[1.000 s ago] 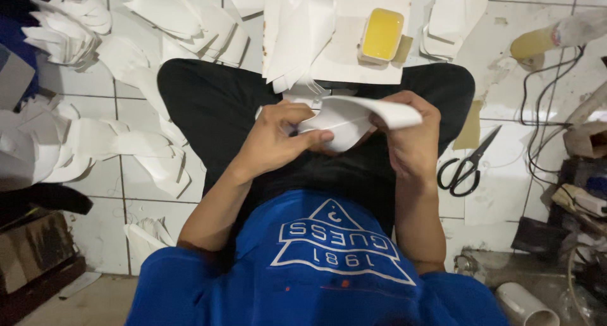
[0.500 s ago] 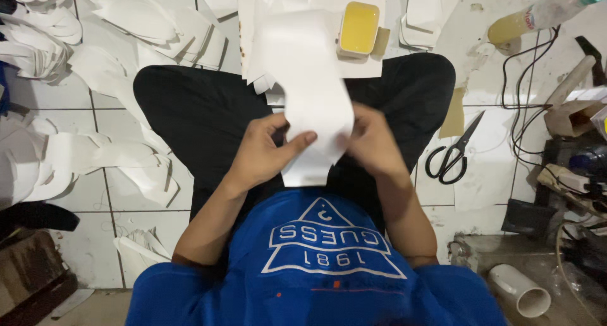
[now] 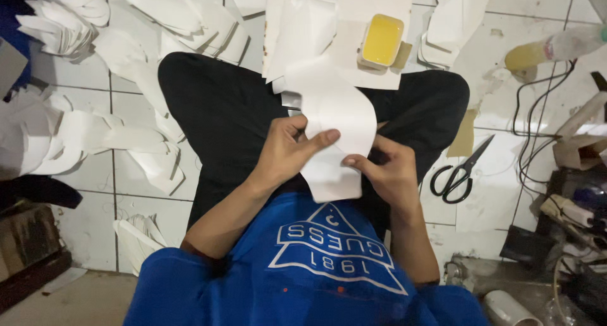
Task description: The person sits on the floor and repeatedly picks up white paper cutouts. They dip a small applicator into a yellow container and apply the substance to the edges of the paper pieces before placing them down.
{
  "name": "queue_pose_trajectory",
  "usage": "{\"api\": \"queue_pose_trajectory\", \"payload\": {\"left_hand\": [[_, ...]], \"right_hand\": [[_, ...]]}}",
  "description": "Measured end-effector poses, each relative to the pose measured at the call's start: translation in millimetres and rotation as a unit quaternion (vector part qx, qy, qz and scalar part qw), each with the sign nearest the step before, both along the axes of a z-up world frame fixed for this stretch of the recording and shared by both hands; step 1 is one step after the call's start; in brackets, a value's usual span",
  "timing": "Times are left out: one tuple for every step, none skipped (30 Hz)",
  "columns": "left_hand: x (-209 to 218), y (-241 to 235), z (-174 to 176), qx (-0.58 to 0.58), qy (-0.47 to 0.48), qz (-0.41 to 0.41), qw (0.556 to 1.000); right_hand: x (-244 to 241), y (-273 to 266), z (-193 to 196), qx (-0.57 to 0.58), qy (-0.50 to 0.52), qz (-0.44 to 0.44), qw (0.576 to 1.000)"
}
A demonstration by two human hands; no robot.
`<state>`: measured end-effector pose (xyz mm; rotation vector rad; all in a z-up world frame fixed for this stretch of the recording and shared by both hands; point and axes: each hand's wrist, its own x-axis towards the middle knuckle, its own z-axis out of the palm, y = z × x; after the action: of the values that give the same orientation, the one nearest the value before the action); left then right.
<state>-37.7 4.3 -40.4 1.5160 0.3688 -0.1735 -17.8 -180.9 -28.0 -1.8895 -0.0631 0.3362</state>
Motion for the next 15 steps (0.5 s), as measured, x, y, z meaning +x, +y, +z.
{"api": "queue_pose_trajectory", "payload": {"left_hand": [[0, -1, 3, 0.000, 0.000, 0.005, 1.000], [1, -3, 5, -0.011, -0.008, 0.015, 1.000], [1, -4, 8, -0.021, -0.016, 0.026, 0.999], [2, -7, 14, -0.021, -0.017, 0.029, 0.999], [3, -10, 20, -0.048, -0.016, 0.026, 0.998], [5, -12, 26, -0.075, -0.016, 0.023, 0.997], [9, -13, 36, -0.074, -0.018, 0.026, 0.997], [14, -14, 45, -0.104, -0.039, 0.013, 0.994], [18, -15, 54, -0.134, -0.060, 0.000, 0.989], [22, -17, 60, -0.134, -0.061, 0.003, 0.989], [26, -18, 66, -0.143, -0.065, -0.018, 0.987], [30, -19, 72, -0.151, -0.069, -0.040, 0.985], [33, -19, 54, -0.152, -0.071, -0.037, 0.985], [36, -18, 37, -0.179, -0.029, -0.070, 0.981], [40, -18, 20, -0.206, 0.013, -0.104, 0.973]], "right_hand": [[-4, -10, -15, 0.000, 0.000, 0.005, 1.000], [-8, -20, -30, -0.022, -0.007, -0.002, 1.000], [-11, -30, -44, -0.044, -0.013, -0.008, 0.999], [-13, -37, -43, -0.044, -0.015, -0.005, 0.999], [-15, -44, -41, -0.037, 0.007, 0.012, 0.999], [-15, -51, -40, -0.029, 0.028, 0.029, 0.999], [-14, -54, -37, -0.028, 0.026, 0.032, 0.999], [-13, -58, -33, 0.054, 0.041, -0.003, 0.998], [-12, -62, -30, 0.137, 0.055, -0.037, 0.988], [-8, -65, -27, 0.136, 0.055, -0.035, 0.989], [-5, -69, -25, 0.175, 0.072, -0.017, 0.982], [0, -72, -22, 0.212, 0.090, 0.002, 0.973], [7, -69, -10, 0.212, 0.089, 0.004, 0.973], [15, -65, 3, 0.178, 0.070, -0.029, 0.981], [23, -60, 15, 0.145, 0.050, -0.061, 0.986]]}}
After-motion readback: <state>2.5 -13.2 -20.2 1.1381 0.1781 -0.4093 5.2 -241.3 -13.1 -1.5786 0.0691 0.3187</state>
